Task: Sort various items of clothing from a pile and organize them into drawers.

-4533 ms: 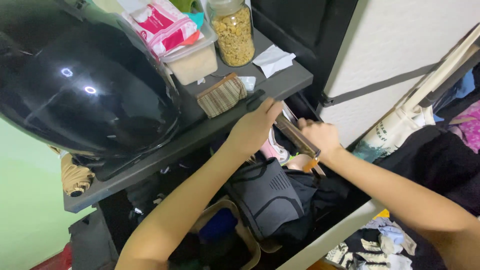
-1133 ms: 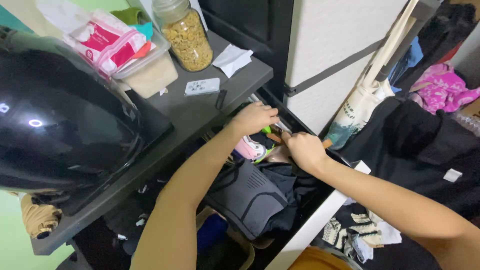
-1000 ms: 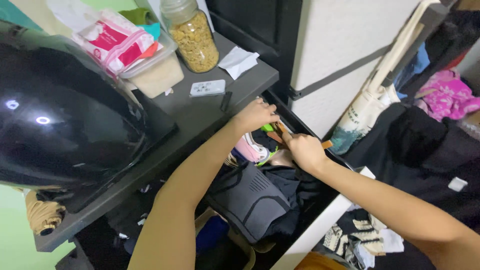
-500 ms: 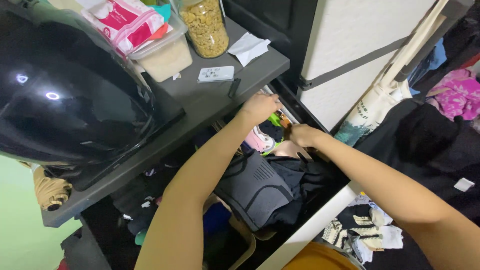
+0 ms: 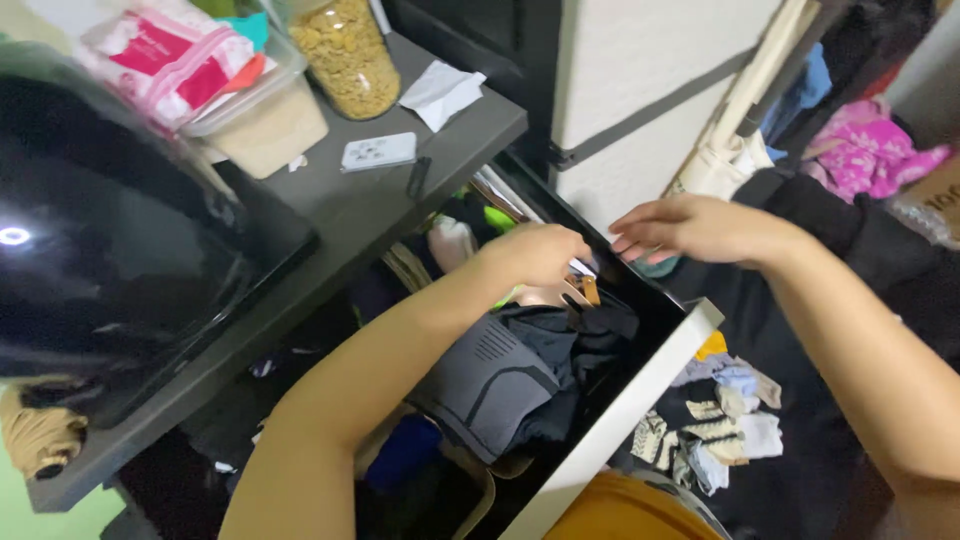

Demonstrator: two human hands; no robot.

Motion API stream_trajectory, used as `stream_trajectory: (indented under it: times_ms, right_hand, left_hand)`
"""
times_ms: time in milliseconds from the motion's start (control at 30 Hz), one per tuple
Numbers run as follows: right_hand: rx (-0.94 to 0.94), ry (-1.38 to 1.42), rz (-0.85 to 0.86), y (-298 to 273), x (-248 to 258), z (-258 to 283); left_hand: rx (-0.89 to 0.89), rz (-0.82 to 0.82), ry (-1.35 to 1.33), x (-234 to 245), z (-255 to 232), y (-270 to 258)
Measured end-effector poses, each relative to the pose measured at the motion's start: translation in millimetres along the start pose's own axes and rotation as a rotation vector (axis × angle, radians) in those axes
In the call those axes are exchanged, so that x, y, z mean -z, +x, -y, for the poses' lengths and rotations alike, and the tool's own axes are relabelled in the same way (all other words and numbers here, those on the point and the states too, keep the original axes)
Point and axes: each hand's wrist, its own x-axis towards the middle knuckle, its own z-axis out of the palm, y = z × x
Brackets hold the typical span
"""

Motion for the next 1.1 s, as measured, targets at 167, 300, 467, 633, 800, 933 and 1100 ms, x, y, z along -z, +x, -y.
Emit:
stream_trajectory:
  times_ms: [167, 300, 467, 633, 800, 933, 1100]
  right_hand:
    - [0.001, 0.124, -0.014, -33.4, 8.1, -57.9]
    - [0.002, -0.112, 0.026, -44.1, -27.3, -67.3]
    - [0.097, -0.751, -0.168, 9.8, -94.7, -104.1]
    - [-0.002, -0.92, -0.354, 31.5, -155.8, -113.6]
    - [-0.141, -1.007, 0.138, 25.5, -170.4, -100.0]
    - [-0.129, -1.025, 0.154, 24.1, -154.8, -65.6]
    - [0.166, -0.735, -0.554, 52.9, -129.3, -68.4]
  left_hand:
    - [-0.11, 0.187, 0.077, -53.7, -17.0, 33.6]
    - [-0.097, 0.248, 0.258, -88.7, -15.7, 44.3]
    - [-0.097, 0.22, 0.485, -84.3, -28.4, 37.5]
    - [-0.023, 0.065, 0.444, -72.8, -10.4, 31.1]
    - [0.236, 0.044, 0.492, -99.9, 48.1, 24.2]
    - [0.189, 0.044, 0.529, -81.4, 38.7, 7.9]
    - [0.15, 0.167, 0.567, -54.1, 26.5, 10.4]
